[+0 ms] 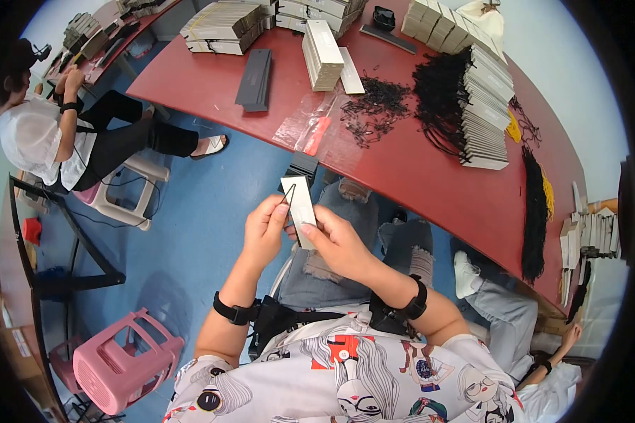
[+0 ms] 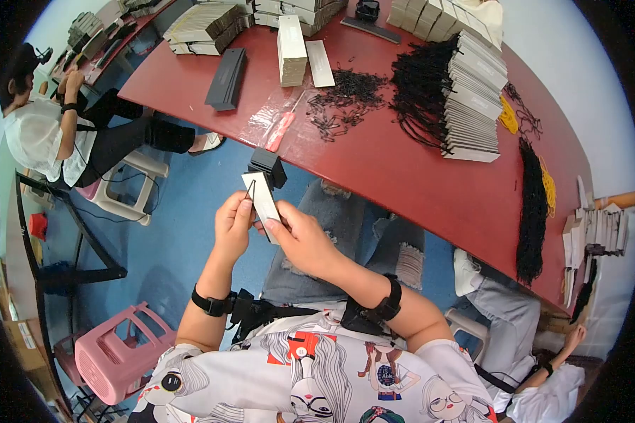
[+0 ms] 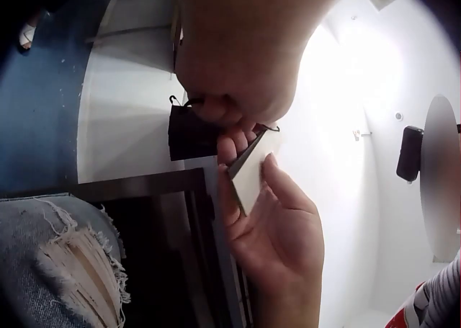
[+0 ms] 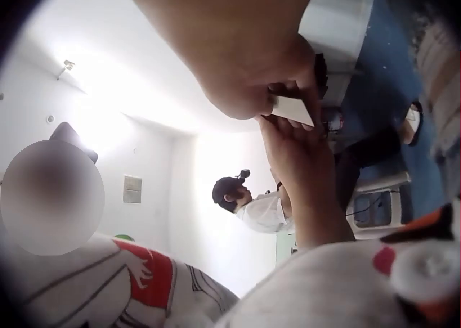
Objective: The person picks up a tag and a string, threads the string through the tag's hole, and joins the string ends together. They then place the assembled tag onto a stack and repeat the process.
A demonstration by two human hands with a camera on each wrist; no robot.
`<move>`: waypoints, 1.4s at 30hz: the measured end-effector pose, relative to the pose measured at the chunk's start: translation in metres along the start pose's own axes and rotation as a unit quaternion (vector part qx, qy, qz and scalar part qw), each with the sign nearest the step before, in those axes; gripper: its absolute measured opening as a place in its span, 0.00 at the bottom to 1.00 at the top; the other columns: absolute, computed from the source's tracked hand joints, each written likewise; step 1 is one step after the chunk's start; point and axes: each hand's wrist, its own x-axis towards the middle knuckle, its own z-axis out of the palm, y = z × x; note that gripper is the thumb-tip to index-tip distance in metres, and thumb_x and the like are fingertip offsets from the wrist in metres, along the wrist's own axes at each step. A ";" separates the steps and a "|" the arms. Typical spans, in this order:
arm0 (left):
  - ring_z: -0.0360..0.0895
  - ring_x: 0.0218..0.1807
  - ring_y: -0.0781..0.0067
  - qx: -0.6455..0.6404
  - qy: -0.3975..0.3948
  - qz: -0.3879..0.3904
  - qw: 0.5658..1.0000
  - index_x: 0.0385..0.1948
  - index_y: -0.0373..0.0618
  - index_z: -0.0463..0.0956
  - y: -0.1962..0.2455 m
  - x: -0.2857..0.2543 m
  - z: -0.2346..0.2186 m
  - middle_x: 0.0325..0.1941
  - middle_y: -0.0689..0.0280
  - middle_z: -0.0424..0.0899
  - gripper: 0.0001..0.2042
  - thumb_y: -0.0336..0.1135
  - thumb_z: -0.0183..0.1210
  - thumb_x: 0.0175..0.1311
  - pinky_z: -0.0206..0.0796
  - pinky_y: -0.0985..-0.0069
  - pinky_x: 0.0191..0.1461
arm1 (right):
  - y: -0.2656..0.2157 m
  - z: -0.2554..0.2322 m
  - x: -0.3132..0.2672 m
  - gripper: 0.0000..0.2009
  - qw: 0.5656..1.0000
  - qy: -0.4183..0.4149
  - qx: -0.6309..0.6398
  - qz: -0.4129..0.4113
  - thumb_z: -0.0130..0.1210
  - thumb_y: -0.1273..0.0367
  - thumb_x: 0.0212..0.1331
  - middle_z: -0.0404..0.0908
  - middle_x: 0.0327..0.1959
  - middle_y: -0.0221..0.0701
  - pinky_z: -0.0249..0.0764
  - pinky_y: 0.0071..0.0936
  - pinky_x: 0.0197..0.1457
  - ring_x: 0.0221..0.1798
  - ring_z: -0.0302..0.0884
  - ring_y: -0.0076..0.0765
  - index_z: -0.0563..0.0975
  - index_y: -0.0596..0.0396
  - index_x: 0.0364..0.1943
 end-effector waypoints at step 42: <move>0.72 0.26 0.81 -0.272 -0.226 -0.057 0.934 0.38 0.38 0.68 0.120 0.029 0.080 0.28 0.65 0.75 0.07 0.30 0.52 0.63 0.68 0.82 0.30 | -0.097 -0.136 -0.053 0.08 0.869 0.038 0.466 -0.163 0.47 0.67 0.52 0.65 0.24 0.28 0.64 0.24 0.38 0.33 0.62 0.29 0.62 0.51 0.23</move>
